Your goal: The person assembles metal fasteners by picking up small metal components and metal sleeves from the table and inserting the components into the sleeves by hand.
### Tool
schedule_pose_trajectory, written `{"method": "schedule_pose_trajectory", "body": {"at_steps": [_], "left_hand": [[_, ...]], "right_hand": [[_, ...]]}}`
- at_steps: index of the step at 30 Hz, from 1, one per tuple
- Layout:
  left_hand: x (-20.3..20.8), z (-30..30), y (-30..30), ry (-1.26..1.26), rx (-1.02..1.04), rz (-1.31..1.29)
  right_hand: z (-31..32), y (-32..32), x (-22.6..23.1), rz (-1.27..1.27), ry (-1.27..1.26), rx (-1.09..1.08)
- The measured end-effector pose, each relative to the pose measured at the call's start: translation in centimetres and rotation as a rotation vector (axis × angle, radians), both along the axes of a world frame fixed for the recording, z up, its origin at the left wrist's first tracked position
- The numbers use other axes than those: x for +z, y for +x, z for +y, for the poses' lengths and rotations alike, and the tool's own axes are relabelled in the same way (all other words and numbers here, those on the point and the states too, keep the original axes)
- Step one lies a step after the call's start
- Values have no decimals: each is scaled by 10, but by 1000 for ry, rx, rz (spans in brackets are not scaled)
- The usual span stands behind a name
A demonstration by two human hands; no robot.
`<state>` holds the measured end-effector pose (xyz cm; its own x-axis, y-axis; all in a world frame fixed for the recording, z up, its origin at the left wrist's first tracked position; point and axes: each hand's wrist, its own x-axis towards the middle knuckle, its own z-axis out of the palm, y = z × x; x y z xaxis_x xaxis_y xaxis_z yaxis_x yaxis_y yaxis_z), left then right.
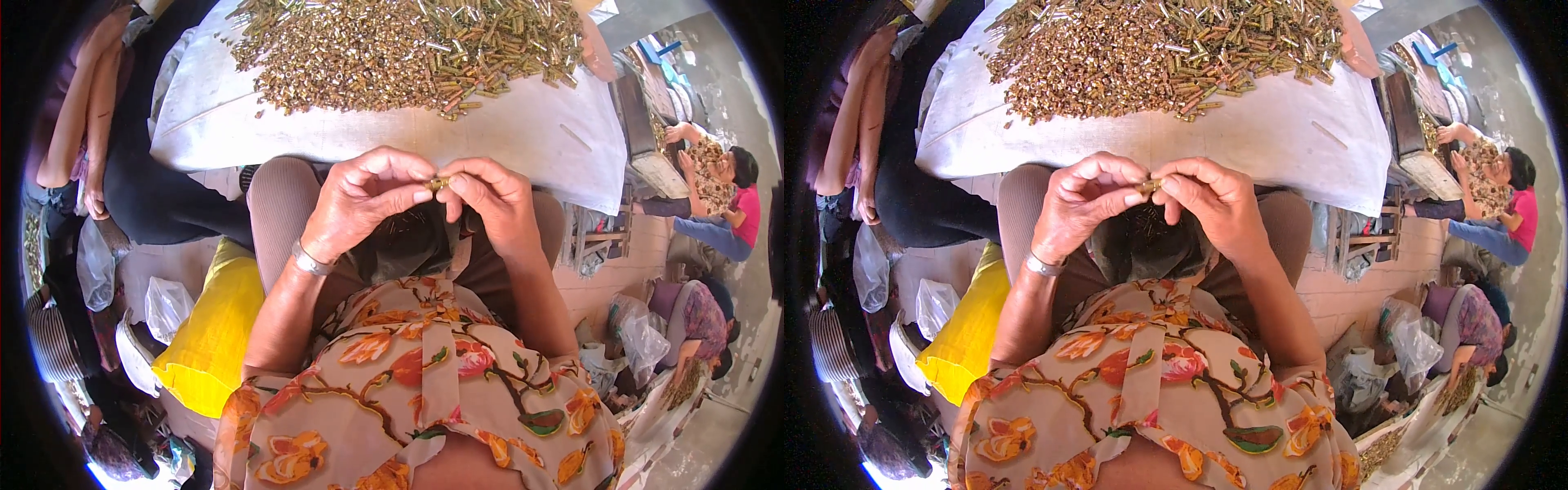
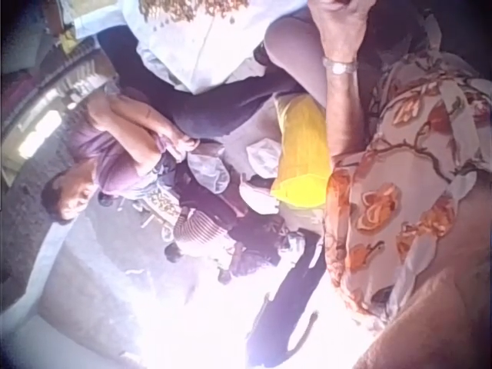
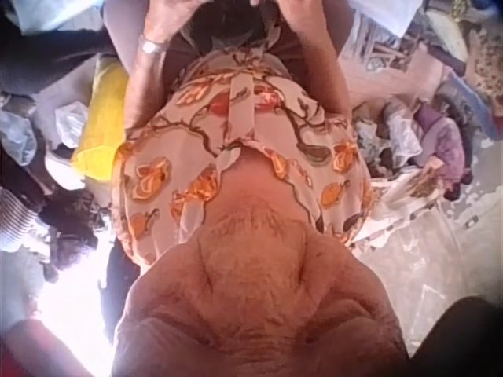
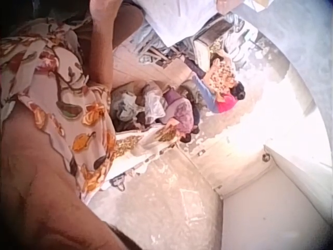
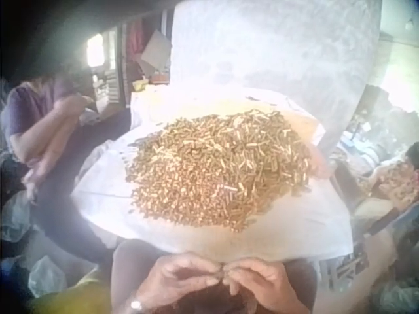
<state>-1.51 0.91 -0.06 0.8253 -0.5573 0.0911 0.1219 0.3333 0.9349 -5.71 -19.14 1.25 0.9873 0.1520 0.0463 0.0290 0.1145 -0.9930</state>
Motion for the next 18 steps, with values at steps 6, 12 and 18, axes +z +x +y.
{"method": "schedule_pose_trajectory", "body": {"at_steps": [6, 12, 18], "left_hand": [[-4, 5, 8, -154, -364, 189], [-7, -10, 7, -218, -314, 227], [-20, -21, 12, -170, -212, 243]], "right_hand": [[0, -8, 7, 251, 277, 196], [0, -11, -8, 338, 473, 145], [-2, -8, -16, 331, 461, 11]]}}
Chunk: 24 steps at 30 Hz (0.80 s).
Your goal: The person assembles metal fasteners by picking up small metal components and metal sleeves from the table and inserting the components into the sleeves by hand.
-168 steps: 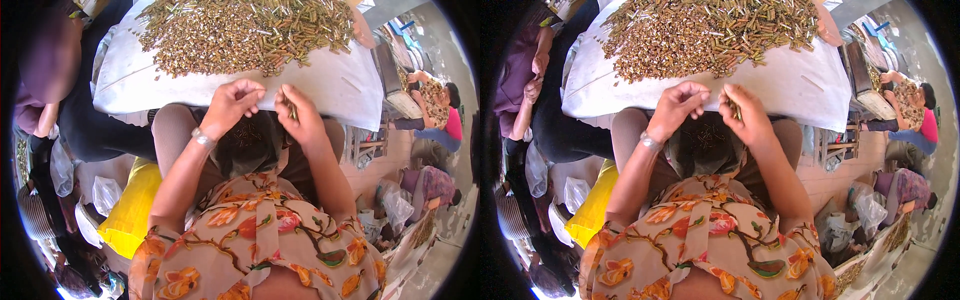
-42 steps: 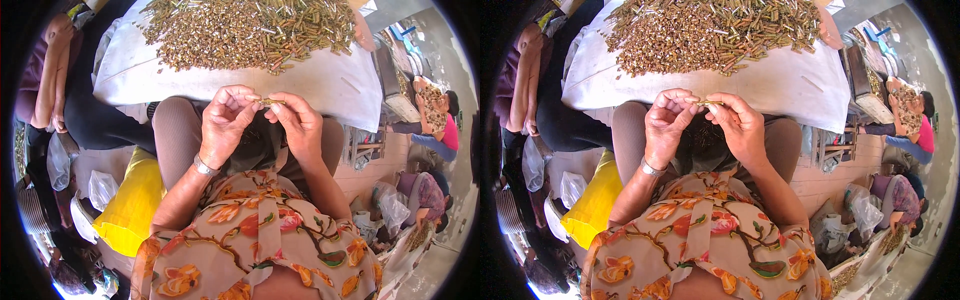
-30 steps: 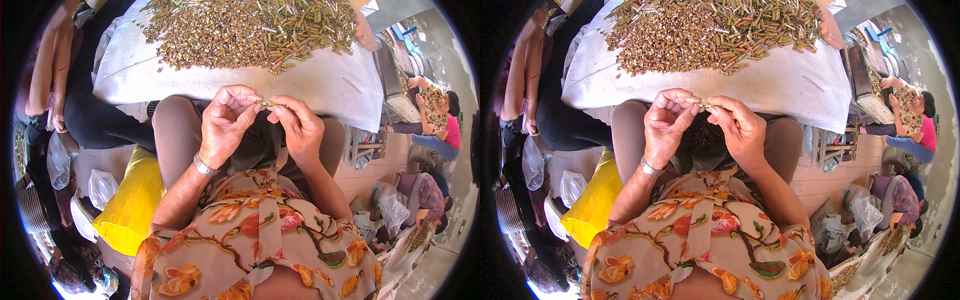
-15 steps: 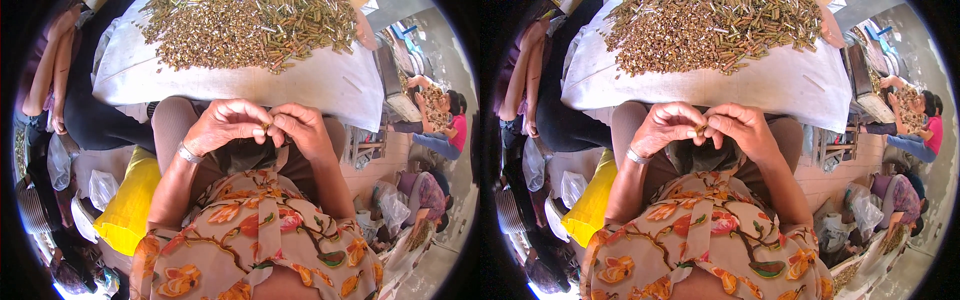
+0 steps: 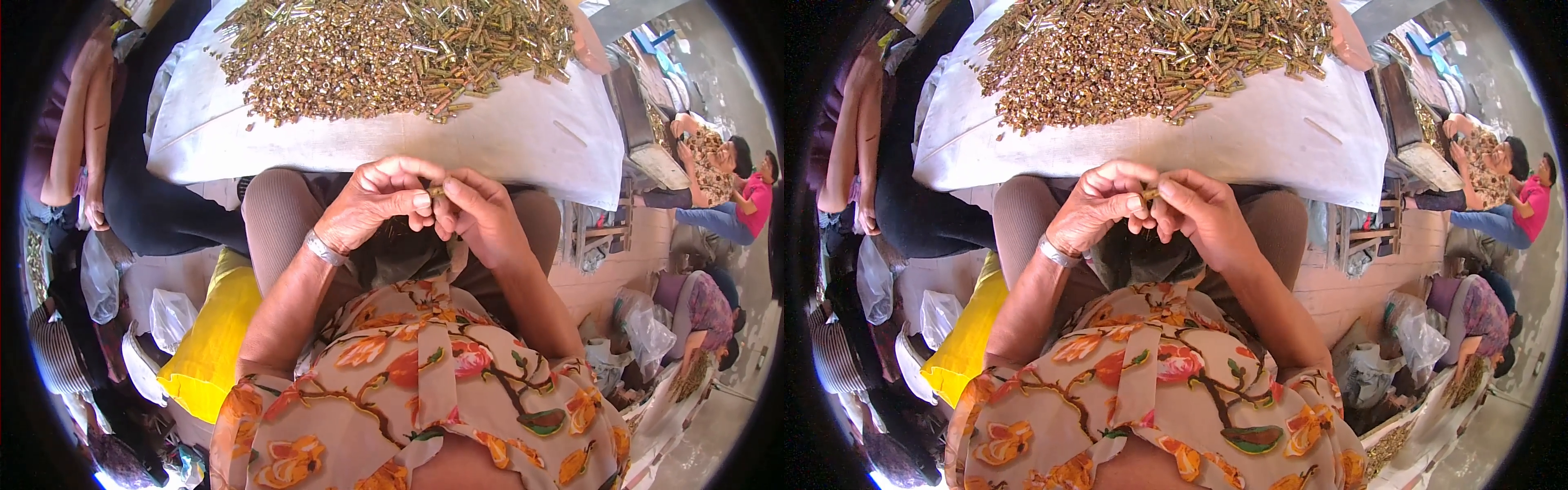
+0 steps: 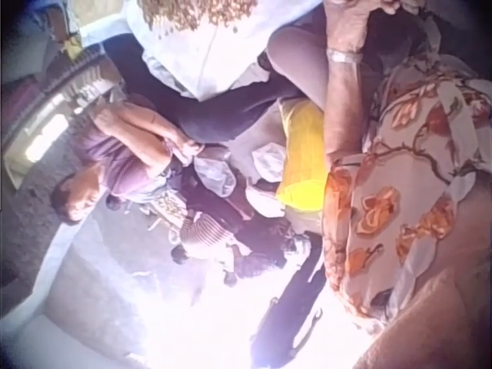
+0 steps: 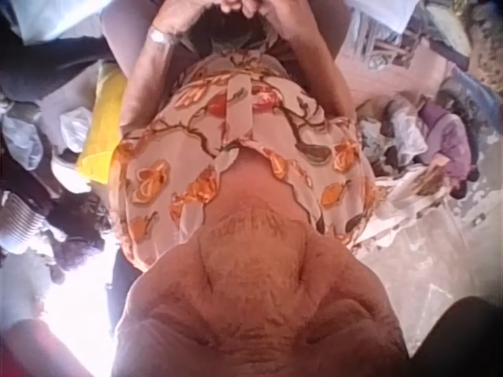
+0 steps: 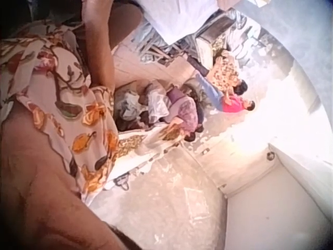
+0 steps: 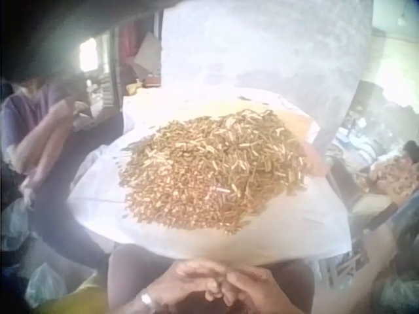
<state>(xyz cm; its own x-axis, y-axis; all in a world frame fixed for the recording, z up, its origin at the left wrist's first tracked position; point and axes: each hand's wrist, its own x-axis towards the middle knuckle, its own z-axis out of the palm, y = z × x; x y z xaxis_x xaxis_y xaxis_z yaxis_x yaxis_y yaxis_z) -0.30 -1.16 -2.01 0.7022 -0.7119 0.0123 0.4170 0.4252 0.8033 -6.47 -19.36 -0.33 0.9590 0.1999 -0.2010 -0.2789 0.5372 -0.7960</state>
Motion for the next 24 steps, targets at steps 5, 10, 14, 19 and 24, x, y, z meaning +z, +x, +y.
{"method": "schedule_pose_trajectory", "body": {"at_steps": [5, 10, 14, 19, 24], "left_hand": [[-14, -20, 41, 588, 315, -545], [-34, -48, 73, 898, 578, -1155], [-32, -61, 73, 1098, 583, -1299], [-31, -60, 74, 1098, 568, -1369], [-36, -46, 63, 861, 596, -1196]], "right_hand": [[-36, 33, -15, 178, 284, -115], [-52, 93, -23, 31, -781, -218], [-59, 107, -47, -766, -1788, -293], [-52, 108, -38, -647, -2006, -93], [-54, 97, -43, -888, -1353, -431]]}}
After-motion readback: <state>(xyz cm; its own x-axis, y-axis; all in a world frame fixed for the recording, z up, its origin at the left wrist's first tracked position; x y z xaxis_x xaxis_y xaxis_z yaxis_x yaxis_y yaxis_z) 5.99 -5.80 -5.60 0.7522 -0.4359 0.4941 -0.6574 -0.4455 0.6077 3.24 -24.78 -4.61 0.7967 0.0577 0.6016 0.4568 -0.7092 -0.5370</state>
